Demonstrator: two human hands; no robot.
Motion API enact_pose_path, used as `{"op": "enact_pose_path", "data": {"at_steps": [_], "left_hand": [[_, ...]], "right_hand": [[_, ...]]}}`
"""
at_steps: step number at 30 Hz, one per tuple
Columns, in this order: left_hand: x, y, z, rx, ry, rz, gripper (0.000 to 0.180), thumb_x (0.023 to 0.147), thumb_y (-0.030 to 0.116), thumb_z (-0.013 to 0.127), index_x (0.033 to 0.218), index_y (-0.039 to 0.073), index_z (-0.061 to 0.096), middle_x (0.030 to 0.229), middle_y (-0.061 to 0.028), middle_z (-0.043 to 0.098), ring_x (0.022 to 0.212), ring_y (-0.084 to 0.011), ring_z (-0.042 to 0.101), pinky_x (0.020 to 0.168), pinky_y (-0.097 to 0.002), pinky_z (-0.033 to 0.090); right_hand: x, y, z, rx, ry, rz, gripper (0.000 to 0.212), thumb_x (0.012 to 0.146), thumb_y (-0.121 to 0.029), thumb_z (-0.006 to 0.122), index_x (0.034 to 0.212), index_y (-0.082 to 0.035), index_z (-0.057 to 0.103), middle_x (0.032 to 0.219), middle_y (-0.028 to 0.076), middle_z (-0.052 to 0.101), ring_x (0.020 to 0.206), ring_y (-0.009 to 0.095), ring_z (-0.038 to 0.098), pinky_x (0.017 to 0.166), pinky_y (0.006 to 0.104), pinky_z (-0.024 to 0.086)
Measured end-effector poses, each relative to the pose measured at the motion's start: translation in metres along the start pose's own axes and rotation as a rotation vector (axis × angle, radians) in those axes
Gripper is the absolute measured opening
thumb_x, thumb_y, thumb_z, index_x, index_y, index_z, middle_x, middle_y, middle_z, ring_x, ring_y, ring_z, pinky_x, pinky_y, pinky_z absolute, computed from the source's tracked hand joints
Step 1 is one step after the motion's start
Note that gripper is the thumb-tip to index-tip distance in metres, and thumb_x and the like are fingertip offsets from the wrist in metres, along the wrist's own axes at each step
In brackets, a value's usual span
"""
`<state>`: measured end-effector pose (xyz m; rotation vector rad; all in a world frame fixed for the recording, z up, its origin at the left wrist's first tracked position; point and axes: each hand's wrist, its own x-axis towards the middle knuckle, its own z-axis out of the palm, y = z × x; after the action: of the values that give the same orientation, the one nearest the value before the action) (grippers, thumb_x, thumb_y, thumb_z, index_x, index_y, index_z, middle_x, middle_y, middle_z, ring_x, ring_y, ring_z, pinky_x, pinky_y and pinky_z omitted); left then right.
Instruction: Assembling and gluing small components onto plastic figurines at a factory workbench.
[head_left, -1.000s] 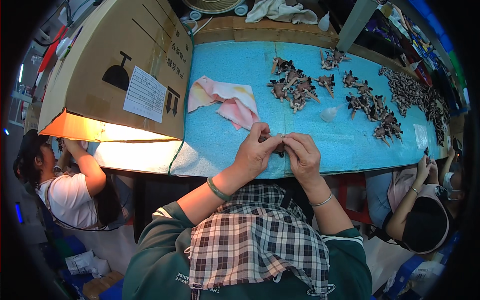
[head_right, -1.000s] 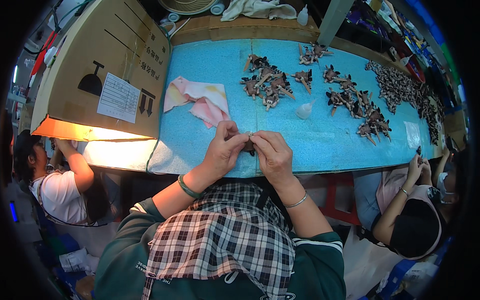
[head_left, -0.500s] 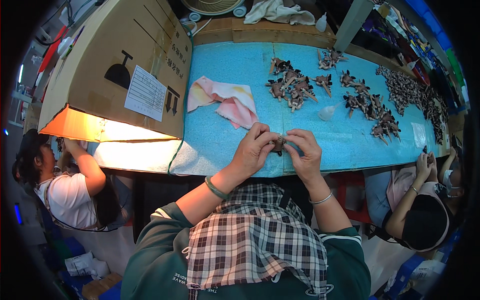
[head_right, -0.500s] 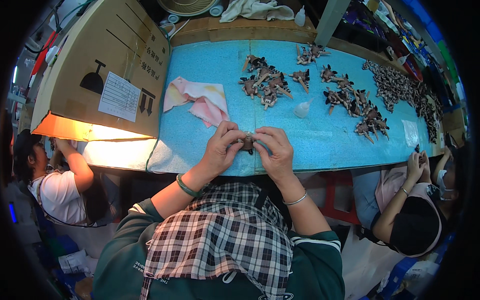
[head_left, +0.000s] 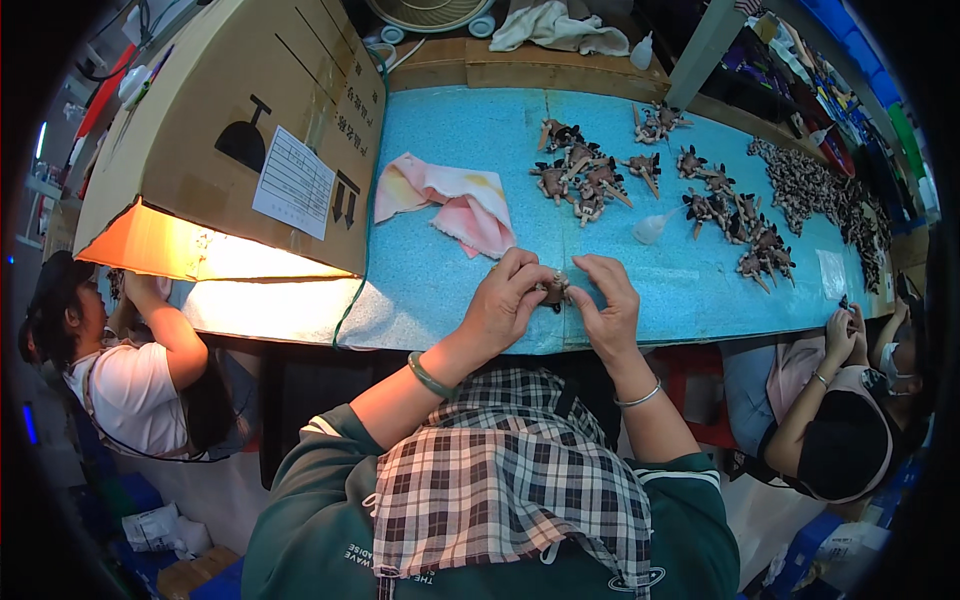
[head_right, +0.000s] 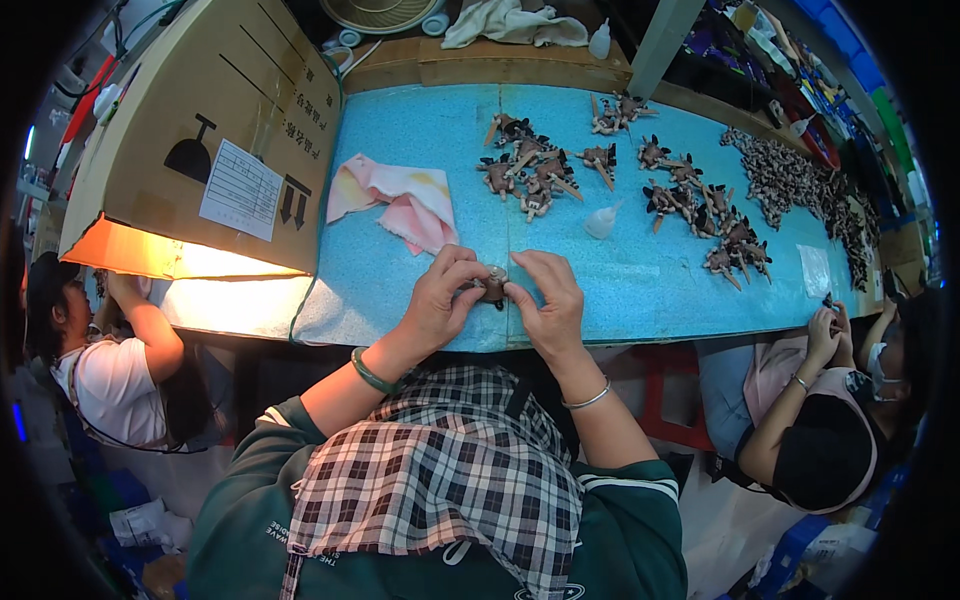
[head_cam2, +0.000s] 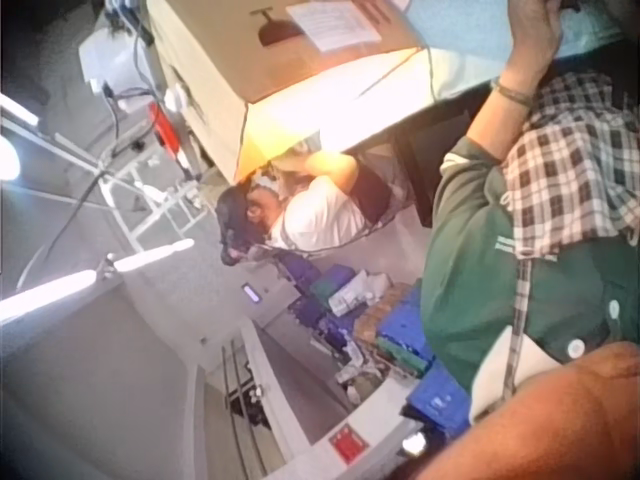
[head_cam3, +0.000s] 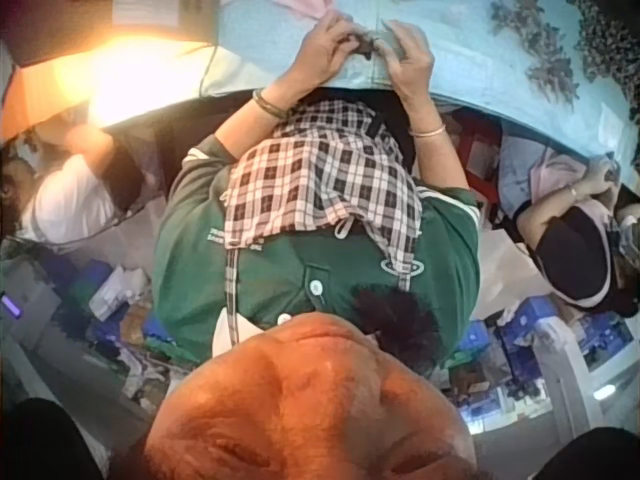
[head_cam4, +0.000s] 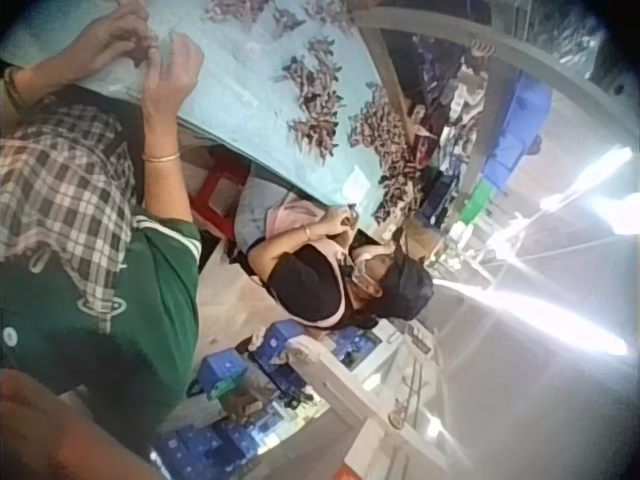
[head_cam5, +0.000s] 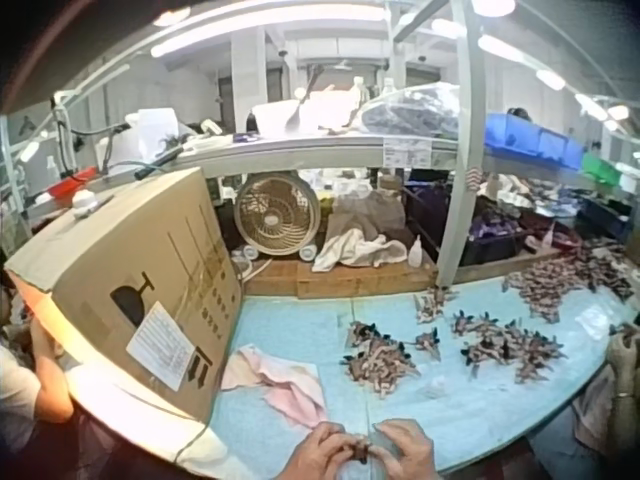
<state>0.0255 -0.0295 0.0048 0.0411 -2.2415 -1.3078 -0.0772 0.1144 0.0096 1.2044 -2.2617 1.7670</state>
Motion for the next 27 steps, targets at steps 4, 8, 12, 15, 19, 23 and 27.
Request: {"op": "enact_pose_path", "data": {"at_steps": [4, 8, 12, 15, 19, 23, 27], "left_hand": [[-0.0008, -0.0017, 0.0000, 0.008, 0.003, -0.029, 0.030, 0.077, -0.010, 0.061, 0.104, 0.002, 0.056, 0.096, -0.0126, 0.053, 0.084, -0.0289, 0.060, 0.071, -0.0323, 0.050], [0.0002, 0.0002, 0.0006, 0.056, 0.004, -0.040, 0.033, 0.076, -0.008, 0.063, 0.107, 0.001, 0.057, 0.090, -0.0133, 0.054, 0.083, -0.0300, 0.059, 0.069, -0.0351, 0.048], [-0.0026, -0.0029, 0.0004, 0.111, 0.018, 0.050, 0.032, 0.075, -0.005, 0.065, 0.106, 0.000, 0.059, 0.090, -0.0141, 0.055, 0.082, -0.0315, 0.058, 0.069, -0.0369, 0.047], [-0.0009, -0.0039, 0.0005, 0.033, 0.032, 0.019, 0.029, 0.076, -0.005, 0.065, 0.104, -0.001, 0.059, 0.091, -0.0133, 0.056, 0.082, -0.0305, 0.059, 0.070, -0.0363, 0.048], [-0.0042, -0.0062, 0.0017, -0.046, 0.028, -0.018, 0.032, 0.075, -0.004, 0.066, 0.106, -0.001, 0.059, 0.090, -0.0130, 0.056, 0.082, -0.0299, 0.059, 0.070, -0.0357, 0.048], [-0.0061, -0.0025, 0.0023, -0.032, 0.040, -0.071, 0.034, 0.075, -0.002, 0.067, 0.107, 0.000, 0.058, 0.089, -0.0131, 0.056, 0.083, -0.0306, 0.058, 0.071, -0.0363, 0.047], [-0.0034, -0.0065, 0.0000, 0.169, -0.005, 0.082, 0.036, 0.074, 0.001, 0.068, 0.108, 0.001, 0.057, 0.088, -0.0125, 0.056, 0.083, -0.0317, 0.055, 0.072, -0.0383, 0.047]], "right_hand": [[-0.0028, 0.0054, 0.0050, -0.261, -0.047, -0.276, 0.026, 0.071, -0.002, 0.072, 0.096, -0.002, 0.066, 0.094, 0.011, 0.064, 0.088, 0.028, 0.062, 0.074, 0.0364, 0.049], [-0.0052, 0.0037, 0.0047, -0.370, -0.038, -0.324, 0.024, 0.072, -0.006, 0.072, 0.096, -0.003, 0.066, 0.093, 0.009, 0.064, 0.086, 0.026, 0.063, 0.070, 0.0357, 0.047], [-0.0070, 0.0058, 0.0061, -0.352, -0.046, -0.323, 0.025, 0.073, -0.006, 0.072, 0.097, -0.003, 0.066, 0.093, 0.009, 0.064, 0.084, 0.026, 0.063, 0.070, 0.0359, 0.047], [-0.0038, 0.0096, 0.0058, -0.325, -0.082, -0.276, 0.028, 0.074, -0.006, 0.071, 0.101, -0.003, 0.065, 0.096, 0.010, 0.064, 0.088, 0.027, 0.062, 0.071, 0.0362, 0.047], [-0.0008, 0.0072, 0.0045, -0.177, -0.065, -0.189, 0.030, 0.076, -0.010, 0.070, 0.104, -0.003, 0.064, 0.101, 0.011, 0.063, 0.095, 0.029, 0.059, 0.075, 0.0384, 0.046], [-0.0037, 0.0068, 0.0043, -0.344, -0.144, -0.294, 0.031, 0.080, -0.017, 0.068, 0.107, -0.003, 0.063, 0.104, 0.012, 0.062, 0.097, 0.030, 0.059, 0.079, 0.0395, 0.045], [-0.0056, 0.0088, 0.0064, -0.378, -0.163, -0.287, 0.032, 0.082, -0.020, 0.066, 0.109, -0.004, 0.061, 0.104, 0.011, 0.061, 0.098, 0.030, 0.058, 0.081, 0.0391, 0.044]]}}
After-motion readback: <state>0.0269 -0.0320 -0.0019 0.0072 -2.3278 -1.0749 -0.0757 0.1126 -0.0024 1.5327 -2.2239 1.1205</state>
